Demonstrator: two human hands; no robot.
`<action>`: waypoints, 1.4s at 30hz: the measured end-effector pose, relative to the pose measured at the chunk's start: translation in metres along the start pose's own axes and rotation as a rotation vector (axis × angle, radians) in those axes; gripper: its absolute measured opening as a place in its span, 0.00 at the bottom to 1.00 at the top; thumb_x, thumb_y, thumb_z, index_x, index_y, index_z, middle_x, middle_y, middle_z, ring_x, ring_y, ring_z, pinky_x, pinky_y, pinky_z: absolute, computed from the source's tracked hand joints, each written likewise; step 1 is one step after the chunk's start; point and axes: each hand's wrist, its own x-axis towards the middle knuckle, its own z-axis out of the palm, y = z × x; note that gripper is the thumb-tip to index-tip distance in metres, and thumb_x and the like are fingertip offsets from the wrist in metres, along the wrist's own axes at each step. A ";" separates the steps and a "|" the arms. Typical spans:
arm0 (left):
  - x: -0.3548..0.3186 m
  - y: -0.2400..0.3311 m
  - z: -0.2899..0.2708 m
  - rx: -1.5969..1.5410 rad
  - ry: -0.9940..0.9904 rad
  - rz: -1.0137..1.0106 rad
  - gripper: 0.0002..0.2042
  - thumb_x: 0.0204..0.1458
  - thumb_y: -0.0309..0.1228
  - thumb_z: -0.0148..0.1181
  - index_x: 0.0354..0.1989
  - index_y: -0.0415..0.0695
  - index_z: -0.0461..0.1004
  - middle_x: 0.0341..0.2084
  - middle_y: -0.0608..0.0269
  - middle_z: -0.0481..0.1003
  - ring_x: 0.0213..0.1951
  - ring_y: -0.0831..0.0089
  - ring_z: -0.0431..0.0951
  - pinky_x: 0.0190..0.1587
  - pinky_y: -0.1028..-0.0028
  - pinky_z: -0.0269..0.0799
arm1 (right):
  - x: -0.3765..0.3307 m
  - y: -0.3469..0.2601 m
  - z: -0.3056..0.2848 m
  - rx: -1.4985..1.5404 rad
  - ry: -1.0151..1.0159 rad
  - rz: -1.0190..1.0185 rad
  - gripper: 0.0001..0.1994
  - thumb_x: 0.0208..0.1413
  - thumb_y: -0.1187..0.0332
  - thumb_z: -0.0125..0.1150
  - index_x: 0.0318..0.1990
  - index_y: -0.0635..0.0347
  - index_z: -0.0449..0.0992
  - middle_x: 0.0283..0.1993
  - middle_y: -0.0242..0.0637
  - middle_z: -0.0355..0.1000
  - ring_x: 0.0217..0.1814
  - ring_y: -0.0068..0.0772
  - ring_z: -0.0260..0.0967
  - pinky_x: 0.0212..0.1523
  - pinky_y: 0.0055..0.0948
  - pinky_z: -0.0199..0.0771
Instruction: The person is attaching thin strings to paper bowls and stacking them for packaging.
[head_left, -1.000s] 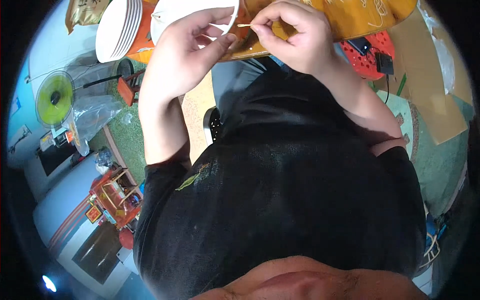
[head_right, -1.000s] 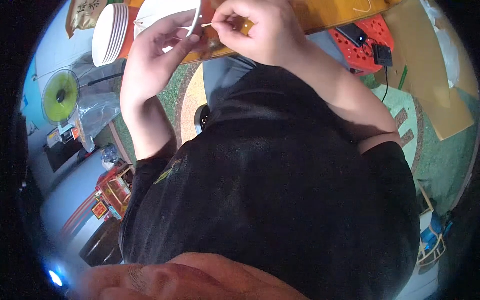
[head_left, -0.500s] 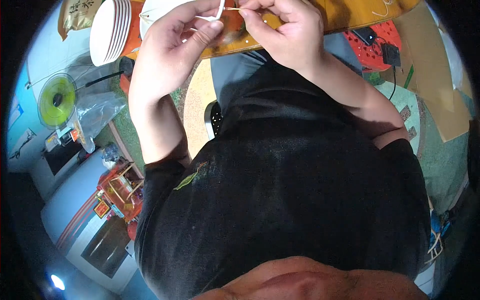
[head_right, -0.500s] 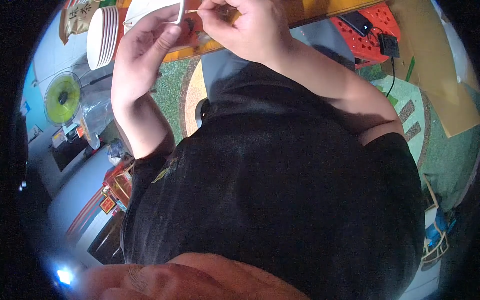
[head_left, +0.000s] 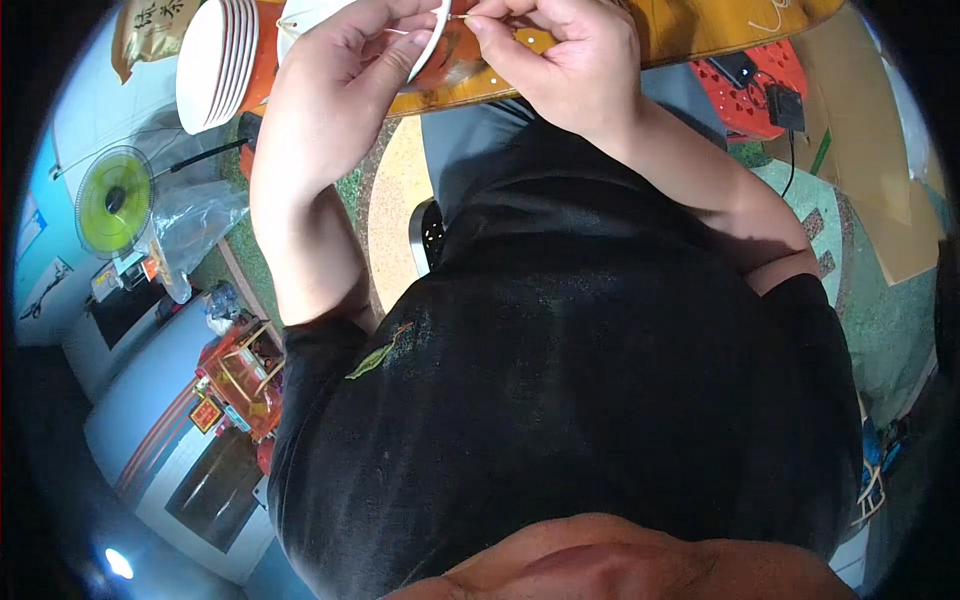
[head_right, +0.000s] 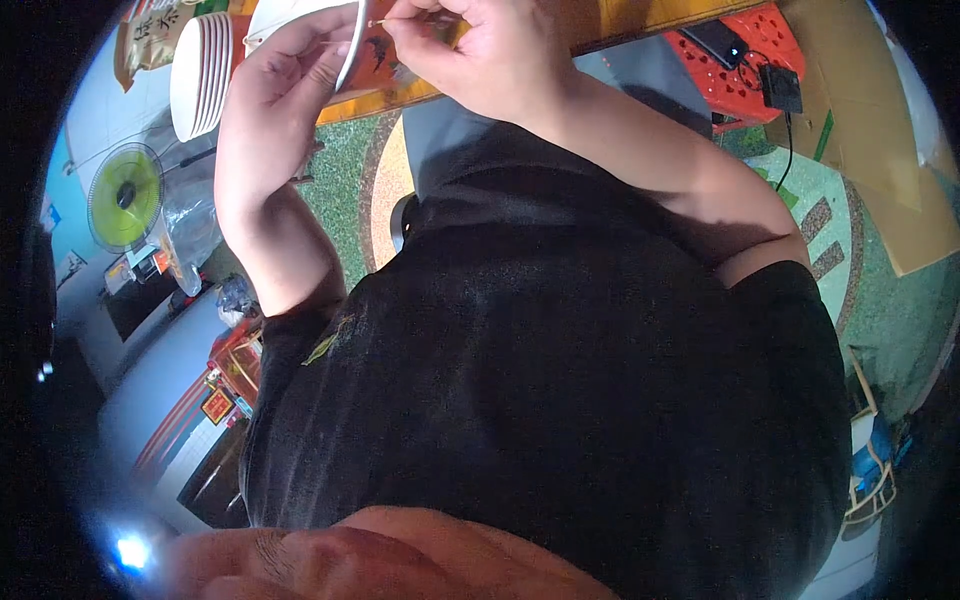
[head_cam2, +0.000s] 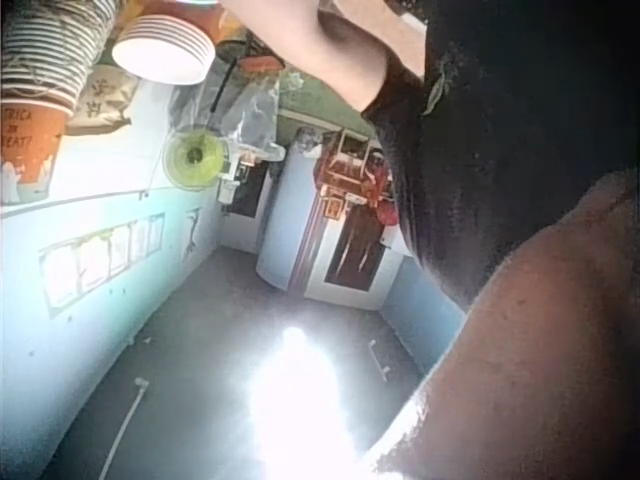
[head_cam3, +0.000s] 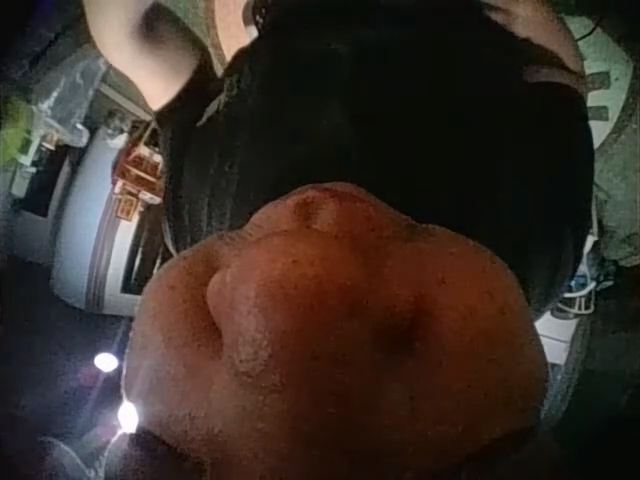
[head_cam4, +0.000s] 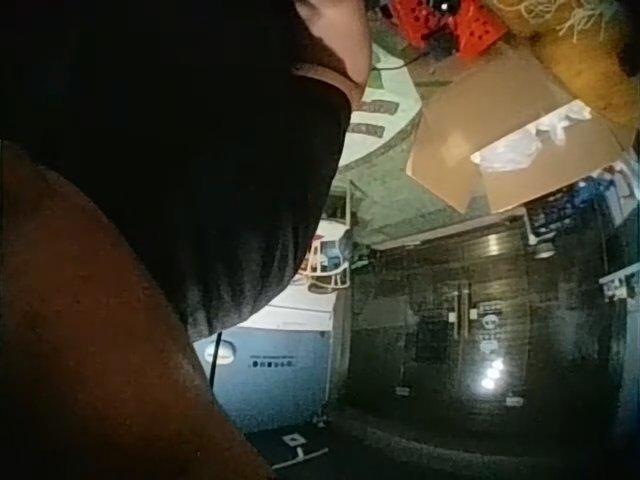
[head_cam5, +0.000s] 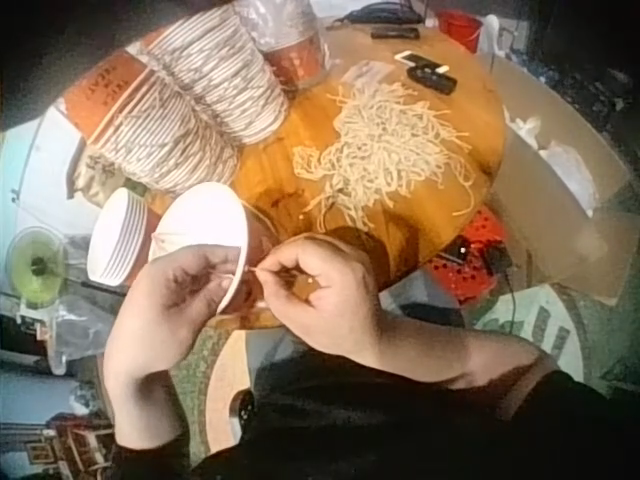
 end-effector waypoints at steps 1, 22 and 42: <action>0.001 0.002 -0.001 0.000 0.002 -0.001 0.11 0.66 0.19 0.55 0.54 0.30 0.75 0.41 0.61 0.81 0.42 0.78 0.79 0.45 0.76 0.77 | 0.000 0.000 0.000 0.008 -0.008 0.005 0.05 0.51 0.80 0.70 0.33 0.66 0.79 0.32 0.42 0.78 0.33 0.35 0.79 0.34 0.30 0.76; 0.003 0.017 0.007 0.243 0.202 0.043 0.05 0.61 0.22 0.61 0.36 0.32 0.73 0.28 0.55 0.76 0.33 0.71 0.79 0.37 0.71 0.74 | 0.017 -0.019 -0.021 -0.134 -0.205 0.047 0.09 0.55 0.82 0.65 0.44 0.71 0.78 0.37 0.46 0.80 0.38 0.36 0.81 0.39 0.31 0.80; -0.012 0.002 0.004 0.401 0.278 0.490 0.07 0.52 0.14 0.59 0.35 0.36 0.70 0.30 0.48 0.75 0.36 0.49 0.78 0.40 0.64 0.74 | 0.056 -0.056 -0.014 -0.406 -0.397 0.463 0.02 0.60 0.76 0.63 0.36 0.66 0.79 0.37 0.44 0.78 0.35 0.33 0.77 0.36 0.30 0.74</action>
